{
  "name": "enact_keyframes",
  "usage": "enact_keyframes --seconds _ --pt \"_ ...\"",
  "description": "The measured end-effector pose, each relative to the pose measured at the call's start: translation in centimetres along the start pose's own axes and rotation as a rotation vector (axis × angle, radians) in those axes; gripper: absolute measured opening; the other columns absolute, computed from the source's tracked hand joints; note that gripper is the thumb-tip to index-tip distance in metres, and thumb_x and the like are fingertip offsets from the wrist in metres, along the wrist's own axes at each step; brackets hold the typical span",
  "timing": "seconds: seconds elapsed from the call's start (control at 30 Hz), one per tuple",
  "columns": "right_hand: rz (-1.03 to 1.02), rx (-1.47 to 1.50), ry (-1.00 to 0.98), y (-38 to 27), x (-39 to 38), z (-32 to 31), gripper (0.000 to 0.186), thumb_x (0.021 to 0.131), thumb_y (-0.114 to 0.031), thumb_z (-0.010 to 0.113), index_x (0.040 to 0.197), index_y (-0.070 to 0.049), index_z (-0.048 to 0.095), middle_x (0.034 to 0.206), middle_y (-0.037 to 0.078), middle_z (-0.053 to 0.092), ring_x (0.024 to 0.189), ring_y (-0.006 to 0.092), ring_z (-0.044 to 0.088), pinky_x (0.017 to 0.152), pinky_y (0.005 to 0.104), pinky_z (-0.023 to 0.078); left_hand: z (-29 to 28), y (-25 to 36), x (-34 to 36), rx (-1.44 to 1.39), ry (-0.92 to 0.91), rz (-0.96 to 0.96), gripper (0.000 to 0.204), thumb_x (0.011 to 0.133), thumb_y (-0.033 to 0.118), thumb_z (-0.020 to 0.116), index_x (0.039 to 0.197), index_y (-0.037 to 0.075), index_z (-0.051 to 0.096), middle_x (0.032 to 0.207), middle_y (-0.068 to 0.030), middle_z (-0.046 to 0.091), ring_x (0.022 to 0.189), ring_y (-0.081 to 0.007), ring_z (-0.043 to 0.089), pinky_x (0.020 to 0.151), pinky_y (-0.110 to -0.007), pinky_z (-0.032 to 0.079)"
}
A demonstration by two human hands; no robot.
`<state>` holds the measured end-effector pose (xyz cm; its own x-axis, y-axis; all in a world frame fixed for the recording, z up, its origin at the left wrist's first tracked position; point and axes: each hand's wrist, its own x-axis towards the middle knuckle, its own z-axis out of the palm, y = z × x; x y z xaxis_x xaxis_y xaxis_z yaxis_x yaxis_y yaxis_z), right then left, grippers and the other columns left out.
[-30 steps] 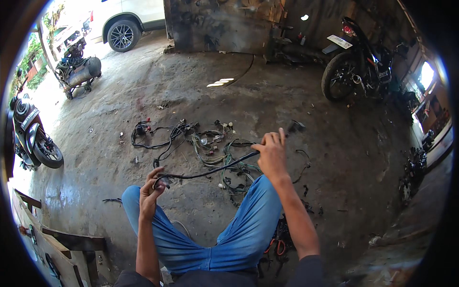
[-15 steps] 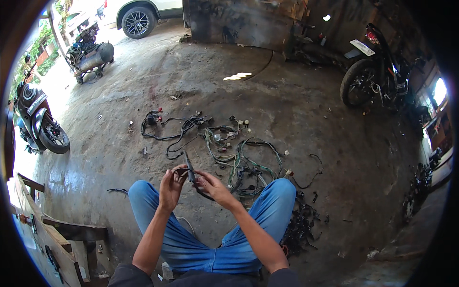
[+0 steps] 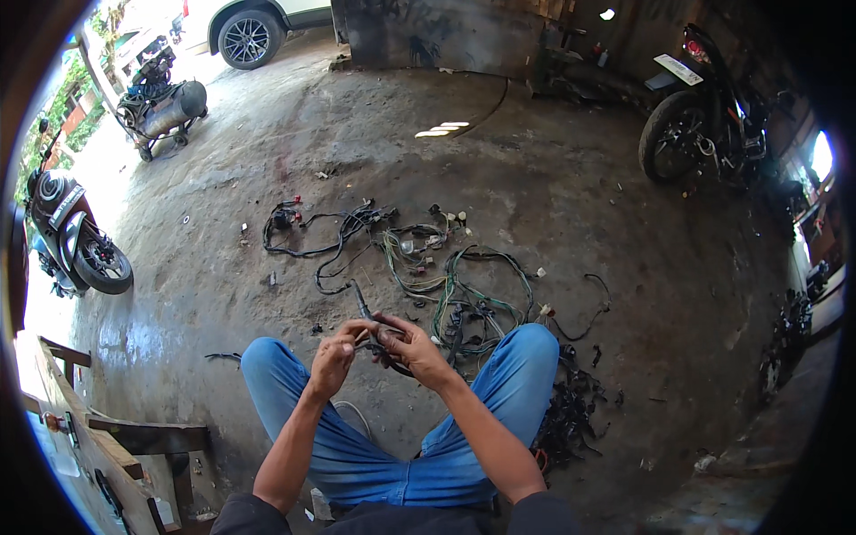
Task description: Inspecting and untangling a motorcycle wiring harness on the floor.
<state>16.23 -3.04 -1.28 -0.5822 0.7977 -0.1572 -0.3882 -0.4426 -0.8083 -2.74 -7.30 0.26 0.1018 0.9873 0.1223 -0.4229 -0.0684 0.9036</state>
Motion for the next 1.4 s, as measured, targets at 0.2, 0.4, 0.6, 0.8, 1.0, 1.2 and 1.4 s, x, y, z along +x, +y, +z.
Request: enact_keyframes --seconds 0.2,0.4,0.6,0.8,1.0,1.2,1.4 --pt "0.134 -0.015 0.182 0.1 0.3 -0.9 0.031 0.099 -0.025 0.068 0.12 -0.004 0.062 0.085 0.001 0.067 0.062 0.0117 0.067 0.054 0.0251 0.054 1.0 0.1 -0.2 0.293 0.121 -0.063 0.034 0.097 0.026 0.055 0.078 0.0 0.067 0.125 -0.0132 0.066 0.081 -0.0074 0.052 0.07 -0.022 0.039" --pt "0.182 -0.007 0.133 -0.6 -0.4 0.5 0.019 0.101 -0.023 0.066 0.107 -0.005 0.063 0.072 0.0 0.062 0.053 0.0091 0.059 0.047 0.0235 0.046 -2.8 -2.3 0.1 0.047 0.518 -0.197 0.043 0.109 0.036 0.048 0.11 -0.003 0.066 0.119 -0.0142 0.068 0.098 -0.0176 0.067 0.093 -0.033 0.053" --pt "0.044 -0.162 0.036 -1.0 -0.9 0.2 0.029 0.104 -0.03 0.061 0.119 -0.006 0.057 0.081 0.007 0.07 0.054 0.0099 0.061 0.048 0.0225 0.045 0.4 -1.8 -0.3 -0.325 0.103 -0.366 0.047 0.101 0.035 0.063 0.134 0.001 0.06 0.13 -0.0098 0.066 0.112 -0.0185 0.065 0.095 -0.033 0.051" --pt "0.33 0.13 0.031 -3.0 -3.0 -0.4 0.048 0.099 -0.049 0.062 0.119 -0.006 0.055 0.082 0.009 0.07 0.06 0.011 0.066 0.048 0.0235 0.044 0.3 -5.1 -0.8 -0.023 0.019 -0.205 0.03 0.103 0.029 0.063 0.116 0.002 0.064 0.119 -0.005 0.063 0.095 -0.012 0.058 0.082 -0.029 0.047" --pt "0.367 -0.417 0.038 0.0 -3.2 0.3 0.034 0.1 -0.035 0.067 0.115 -0.004 0.063 0.074 0.005 0.068 0.048 0.0057 0.043 0.045 0.0242 0.035 -0.6 -6.3 -0.7 0.402 0.136 -0.339 0.022 0.108 0.024 0.053 0.101 0.004 0.06 0.086 0.0023 0.056 0.08 -0.0086 0.052 0.075 -0.027 0.044" --pt "0.224 -0.172 -0.018 -1.1 -3.2 1.8 0.05 0.102 -0.051 0.057 0.112 -0.003 0.066 0.074 0.002 0.065 0.051 0.0051 0.042 0.046 0.0236 0.031 -0.6 -2.8 -0.5 0.379 0.167 -0.375 0.032 0.104 0.027 0.06 0.085 0.001 0.062 0.08 0.0007 0.054 0.072 -0.009 0.049 0.062 -0.029 0.042" --pt "0.364 -0.35 -0.022 1.3 -2.2 -0.2 0.055 0.102 -0.057 0.053 0.109 -0.005 0.069 0.085 0.003 0.068 0.062 0.0045 0.049 0.055 0.0236 0.039 0.3 -3.2 -1.2 0.274 -0.048 -0.404 0.027 0.104 0.024 0.06 0.089 0.001 0.062 0.081 0.0013 0.057 0.073 -0.0091 0.054 0.064 -0.028 0.044"
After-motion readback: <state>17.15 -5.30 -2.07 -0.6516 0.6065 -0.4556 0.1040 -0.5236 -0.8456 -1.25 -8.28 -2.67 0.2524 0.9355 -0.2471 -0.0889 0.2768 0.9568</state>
